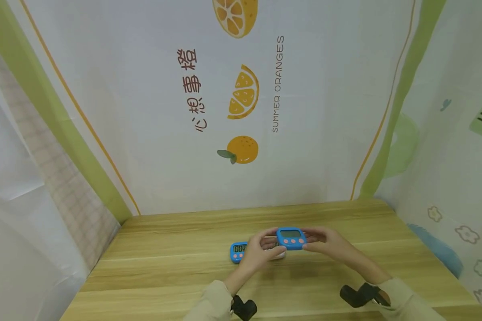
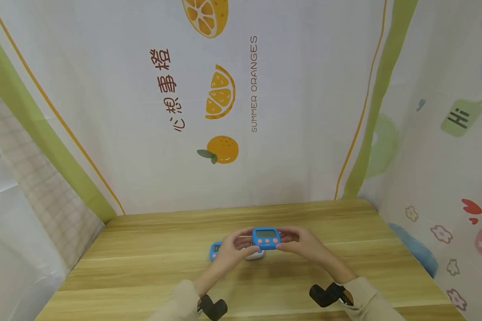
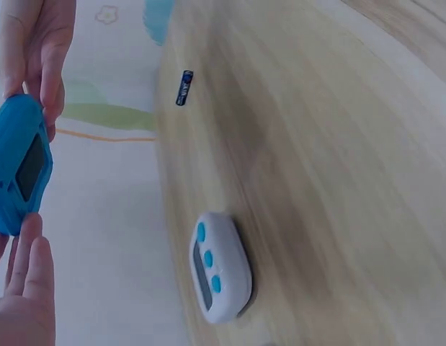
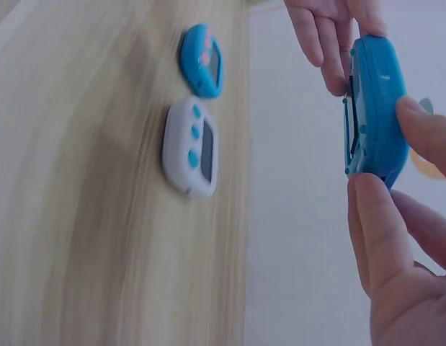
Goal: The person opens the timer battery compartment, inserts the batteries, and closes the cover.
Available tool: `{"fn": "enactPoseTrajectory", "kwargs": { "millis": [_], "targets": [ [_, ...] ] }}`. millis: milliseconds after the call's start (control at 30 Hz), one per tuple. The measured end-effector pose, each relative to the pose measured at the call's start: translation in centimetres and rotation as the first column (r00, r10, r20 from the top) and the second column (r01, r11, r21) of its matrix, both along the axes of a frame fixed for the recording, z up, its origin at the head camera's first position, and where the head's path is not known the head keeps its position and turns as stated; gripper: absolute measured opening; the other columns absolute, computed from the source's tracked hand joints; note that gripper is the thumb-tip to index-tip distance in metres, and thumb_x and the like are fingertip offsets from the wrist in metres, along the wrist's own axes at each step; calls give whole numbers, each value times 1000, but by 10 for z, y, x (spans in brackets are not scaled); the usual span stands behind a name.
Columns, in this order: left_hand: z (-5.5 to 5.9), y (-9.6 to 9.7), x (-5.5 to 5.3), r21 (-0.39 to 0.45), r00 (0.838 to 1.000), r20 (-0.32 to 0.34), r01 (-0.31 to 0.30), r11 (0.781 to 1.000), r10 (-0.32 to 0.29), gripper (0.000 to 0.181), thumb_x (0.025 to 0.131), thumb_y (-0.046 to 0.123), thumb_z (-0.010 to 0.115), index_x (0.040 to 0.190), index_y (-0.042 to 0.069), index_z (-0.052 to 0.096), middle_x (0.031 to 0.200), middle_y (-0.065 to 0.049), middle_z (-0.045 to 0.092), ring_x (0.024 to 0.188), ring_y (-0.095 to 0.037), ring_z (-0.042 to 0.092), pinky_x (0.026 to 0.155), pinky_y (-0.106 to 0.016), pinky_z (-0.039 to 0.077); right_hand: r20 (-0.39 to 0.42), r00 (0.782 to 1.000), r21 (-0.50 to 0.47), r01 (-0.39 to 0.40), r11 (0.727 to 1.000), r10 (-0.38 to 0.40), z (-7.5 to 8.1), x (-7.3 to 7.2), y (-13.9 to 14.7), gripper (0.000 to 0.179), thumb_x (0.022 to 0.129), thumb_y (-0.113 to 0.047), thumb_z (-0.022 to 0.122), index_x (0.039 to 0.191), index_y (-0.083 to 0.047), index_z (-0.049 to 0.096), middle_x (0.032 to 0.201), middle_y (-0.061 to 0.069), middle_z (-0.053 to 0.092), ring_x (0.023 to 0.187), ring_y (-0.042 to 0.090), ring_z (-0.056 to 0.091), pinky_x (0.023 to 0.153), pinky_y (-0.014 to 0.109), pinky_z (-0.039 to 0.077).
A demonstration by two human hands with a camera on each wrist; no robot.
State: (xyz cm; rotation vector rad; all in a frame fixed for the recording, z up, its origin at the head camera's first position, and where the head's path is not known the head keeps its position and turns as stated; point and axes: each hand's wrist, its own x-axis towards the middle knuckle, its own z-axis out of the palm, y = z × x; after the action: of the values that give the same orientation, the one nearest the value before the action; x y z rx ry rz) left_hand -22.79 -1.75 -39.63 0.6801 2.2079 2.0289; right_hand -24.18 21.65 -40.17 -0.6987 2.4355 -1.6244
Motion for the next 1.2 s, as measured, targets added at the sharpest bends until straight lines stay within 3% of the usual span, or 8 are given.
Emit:
{"fn": "enactPoseTrajectory", "kwargs": {
  "millis": [100, 300, 600, 800, 967, 1200],
  "targets": [
    [2, -8, 1, 25, 1000, 15, -17, 1000, 17, 49, 79, 11, 67, 121, -6, 49, 110, -20, 55, 101, -33, 55, 84, -30, 48, 25, 1000, -21, -2, 1000, 2, 6, 1, -9, 53, 84, -18, 61, 125, 9, 42, 109, 19, 57, 96, 24, 56, 76, 24, 50],
    [-10, -21, -8, 60, 995, 58, -81, 995, 77, 47, 79, 22, 68, 118, 1, 53, 109, -14, 55, 100, -25, 57, 79, -29, 50, 28, 1000, -20, 3, 1000, -2, 11, 0, -26, 50, 87, -23, 57, 123, 9, 44, 111, 19, 56, 99, 25, 56, 79, 26, 50],
    [-6, -34, -6, 64, 979, 126, -171, 983, 162, 43, 82, 22, 64, 116, -2, 52, 105, -11, 54, 94, -23, 58, 81, -32, 49, -11, 1000, -22, 16, 1000, -16, 7, -4, -47, 50, 87, -26, 57, 122, 8, 46, 110, 18, 57, 98, 24, 56, 81, 30, 50],
    [3, -34, 2, 140, 966, 213, -175, 975, 143, 41, 86, 23, 58, 111, -8, 47, 105, -15, 48, 96, -33, 56, 84, -34, 48, -35, 998, -48, 50, 998, -52, 5, -6, -56, 44, 86, -25, 58, 117, 6, 51, 107, 15, 58, 95, 21, 58, 79, 28, 50],
    [-10, -34, -4, 191, 962, 248, -166, 967, 116, 44, 86, 30, 58, 108, -7, 47, 101, -12, 50, 90, -24, 59, 84, -35, 48, -27, 998, -110, 47, 993, -50, 9, -6, -62, 37, 88, -19, 56, 111, 9, 51, 100, 17, 58, 88, 28, 59, 75, 31, 52],
    [-16, -32, -1, 190, 971, 234, -92, 977, 46, 45, 86, 24, 58, 113, -10, 44, 105, -14, 46, 97, -30, 56, 87, -37, 47, 20, 996, -121, 92, 988, -90, 27, 2, -67, 28, 91, -16, 50, 100, 10, 53, 84, 12, 57, 75, 28, 59, 66, 36, 55]
  ]
}}
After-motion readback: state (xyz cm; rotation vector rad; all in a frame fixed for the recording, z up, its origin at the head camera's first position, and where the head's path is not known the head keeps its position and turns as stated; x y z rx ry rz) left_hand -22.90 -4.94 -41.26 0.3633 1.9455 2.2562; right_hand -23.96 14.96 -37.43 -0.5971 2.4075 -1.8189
